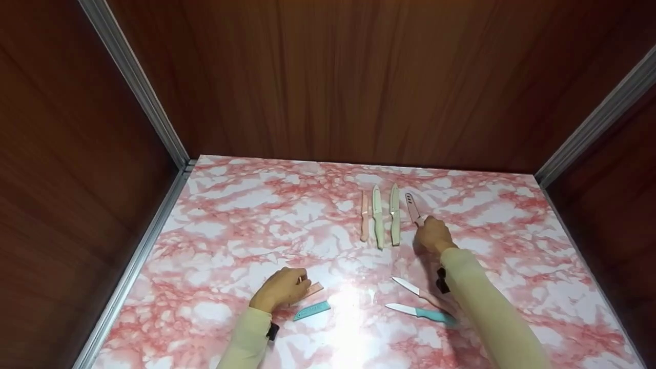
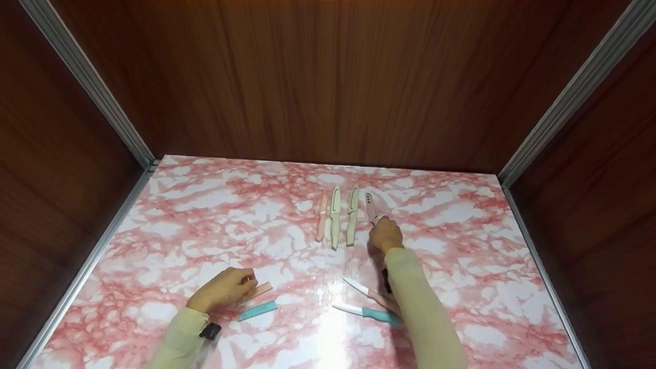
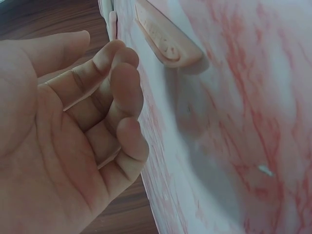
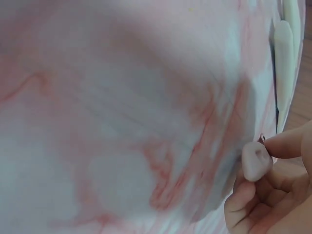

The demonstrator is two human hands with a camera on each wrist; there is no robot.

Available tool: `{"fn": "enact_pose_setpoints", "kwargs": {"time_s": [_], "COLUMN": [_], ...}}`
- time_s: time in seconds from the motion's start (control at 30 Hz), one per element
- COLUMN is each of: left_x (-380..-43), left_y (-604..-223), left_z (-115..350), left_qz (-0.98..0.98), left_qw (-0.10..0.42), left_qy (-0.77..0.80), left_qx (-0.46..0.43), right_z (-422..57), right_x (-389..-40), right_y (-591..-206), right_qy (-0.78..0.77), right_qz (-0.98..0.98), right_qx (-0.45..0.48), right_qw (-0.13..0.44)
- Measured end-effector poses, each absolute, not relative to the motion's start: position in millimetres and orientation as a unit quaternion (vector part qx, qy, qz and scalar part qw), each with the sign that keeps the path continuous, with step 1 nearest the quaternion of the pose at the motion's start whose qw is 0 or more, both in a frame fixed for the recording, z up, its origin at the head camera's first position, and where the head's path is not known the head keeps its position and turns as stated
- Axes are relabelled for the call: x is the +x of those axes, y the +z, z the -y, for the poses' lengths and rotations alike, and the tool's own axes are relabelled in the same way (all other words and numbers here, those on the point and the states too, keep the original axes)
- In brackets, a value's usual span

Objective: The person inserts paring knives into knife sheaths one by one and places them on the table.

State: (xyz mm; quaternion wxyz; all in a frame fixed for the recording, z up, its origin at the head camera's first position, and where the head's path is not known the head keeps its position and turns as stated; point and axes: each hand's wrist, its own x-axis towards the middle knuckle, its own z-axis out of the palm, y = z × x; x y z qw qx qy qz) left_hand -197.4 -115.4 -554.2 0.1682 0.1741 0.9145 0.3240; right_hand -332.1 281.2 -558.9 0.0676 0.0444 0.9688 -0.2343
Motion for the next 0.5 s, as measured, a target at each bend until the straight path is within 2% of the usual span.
{"fn": "enact_pose_setpoints", "kwargs": {"time_s": [0.3, 0.5], "left_x": [-195.9, -198.0], "left_y": [-555.1, -553.9], "left_z": [117.2, 117.0], "left_qz": [-0.919, -0.921], "left_qw": [0.159, 0.151], "left_qy": [0.313, 0.312], "left_qx": [0.178, 0.176], "right_z": [-275.8, -275.6], "right_x": [-335.1, -336.3], "right_y": [-564.3, -559.7], "right_qy": [-0.243, -0.251], "right_qz": [-0.968, -0.966], "right_qx": [0.046, 0.041], "right_qw": [0.044, 0.050]}}
